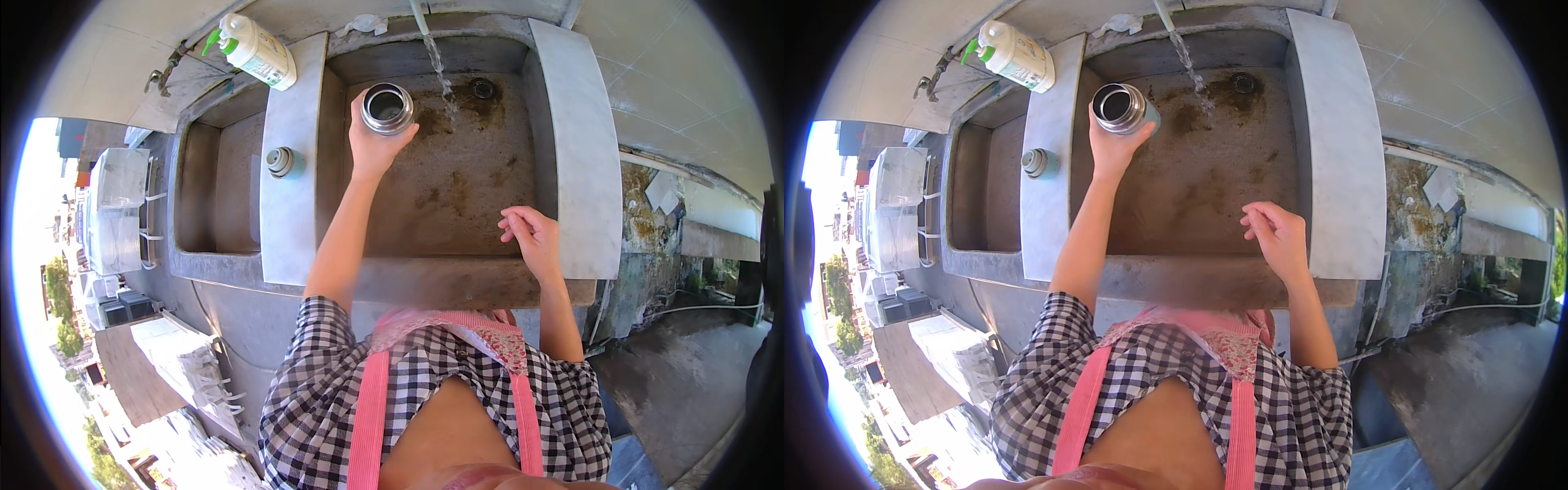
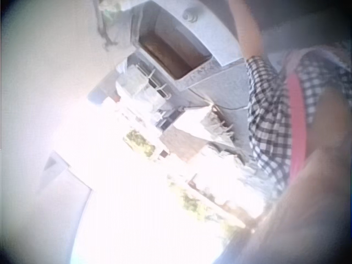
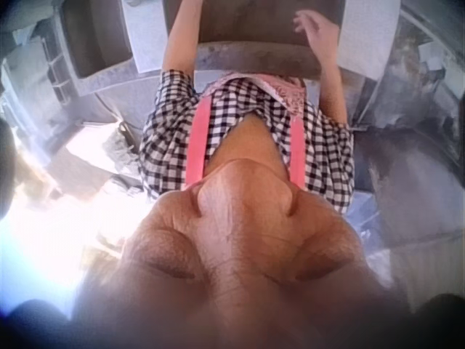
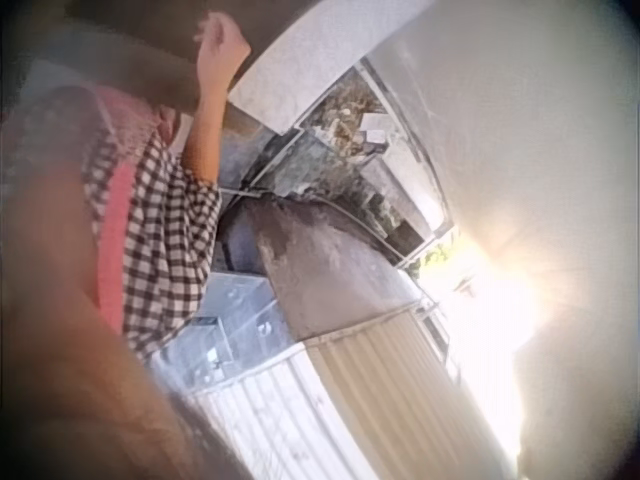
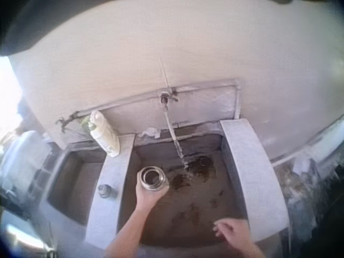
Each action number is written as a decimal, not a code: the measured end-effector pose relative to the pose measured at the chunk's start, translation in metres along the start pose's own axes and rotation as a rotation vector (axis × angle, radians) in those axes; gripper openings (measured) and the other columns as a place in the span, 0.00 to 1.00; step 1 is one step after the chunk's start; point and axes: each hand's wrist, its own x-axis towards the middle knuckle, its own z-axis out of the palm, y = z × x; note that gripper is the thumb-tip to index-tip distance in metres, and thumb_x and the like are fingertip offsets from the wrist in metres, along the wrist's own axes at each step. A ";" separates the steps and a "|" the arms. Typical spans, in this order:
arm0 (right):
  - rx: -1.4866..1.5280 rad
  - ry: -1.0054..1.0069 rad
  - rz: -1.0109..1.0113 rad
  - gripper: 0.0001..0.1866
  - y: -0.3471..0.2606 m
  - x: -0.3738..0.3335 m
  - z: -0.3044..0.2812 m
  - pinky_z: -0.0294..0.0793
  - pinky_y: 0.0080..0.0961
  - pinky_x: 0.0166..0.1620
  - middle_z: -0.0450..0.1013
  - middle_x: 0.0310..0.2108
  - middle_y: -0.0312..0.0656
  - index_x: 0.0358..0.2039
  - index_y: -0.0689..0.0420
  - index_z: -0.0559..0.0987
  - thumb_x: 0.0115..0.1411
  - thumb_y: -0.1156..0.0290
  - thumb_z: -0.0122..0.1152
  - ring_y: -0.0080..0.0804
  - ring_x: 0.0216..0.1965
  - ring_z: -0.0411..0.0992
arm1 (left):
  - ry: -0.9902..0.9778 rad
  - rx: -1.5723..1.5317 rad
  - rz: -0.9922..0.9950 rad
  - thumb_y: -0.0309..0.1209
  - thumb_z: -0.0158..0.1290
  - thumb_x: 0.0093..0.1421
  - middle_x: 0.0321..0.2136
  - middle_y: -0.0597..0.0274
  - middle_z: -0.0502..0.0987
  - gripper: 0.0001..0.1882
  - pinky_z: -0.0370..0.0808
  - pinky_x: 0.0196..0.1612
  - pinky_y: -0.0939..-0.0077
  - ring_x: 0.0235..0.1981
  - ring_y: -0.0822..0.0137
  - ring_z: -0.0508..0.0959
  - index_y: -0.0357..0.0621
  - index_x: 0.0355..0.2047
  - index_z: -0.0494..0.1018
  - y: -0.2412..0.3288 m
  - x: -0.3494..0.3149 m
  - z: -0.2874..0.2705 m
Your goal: The person opens a blue thermos bottle, rinses the lid under a running tap, and fills the bottle with water. They then close the bottle and walk away from the sink area.
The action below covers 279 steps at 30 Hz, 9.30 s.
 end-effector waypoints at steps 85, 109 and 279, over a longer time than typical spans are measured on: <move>0.479 -0.650 0.089 0.29 -0.057 0.013 0.033 0.76 0.28 0.23 0.72 0.21 0.47 0.60 0.59 0.57 0.56 0.75 0.46 0.29 0.10 0.67 | -0.527 0.668 0.656 0.31 0.65 0.29 0.38 0.61 0.73 0.38 0.67 0.42 0.64 0.41 0.58 0.73 0.47 0.46 0.69 0.067 -0.025 -0.015; 0.353 -1.018 0.283 0.23 -0.010 0.073 0.005 0.77 0.28 0.27 0.72 0.23 0.40 0.45 0.55 0.71 0.60 0.49 0.51 0.31 0.21 0.74 | -1.038 -1.347 -1.095 0.67 0.45 0.48 0.35 0.37 0.74 0.49 0.78 0.23 0.72 0.26 0.55 0.80 0.27 0.50 0.62 0.052 -0.109 -0.016; 0.976 -0.276 0.392 0.13 0.013 0.114 0.103 0.70 0.27 0.21 0.71 0.23 0.42 0.29 0.58 0.71 0.66 0.63 0.43 0.29 0.18 0.69 | -0.583 1.281 0.753 0.24 0.62 0.33 0.46 0.64 0.70 0.38 0.63 0.53 0.64 0.49 0.59 0.68 0.51 0.50 0.67 0.087 -0.013 -0.032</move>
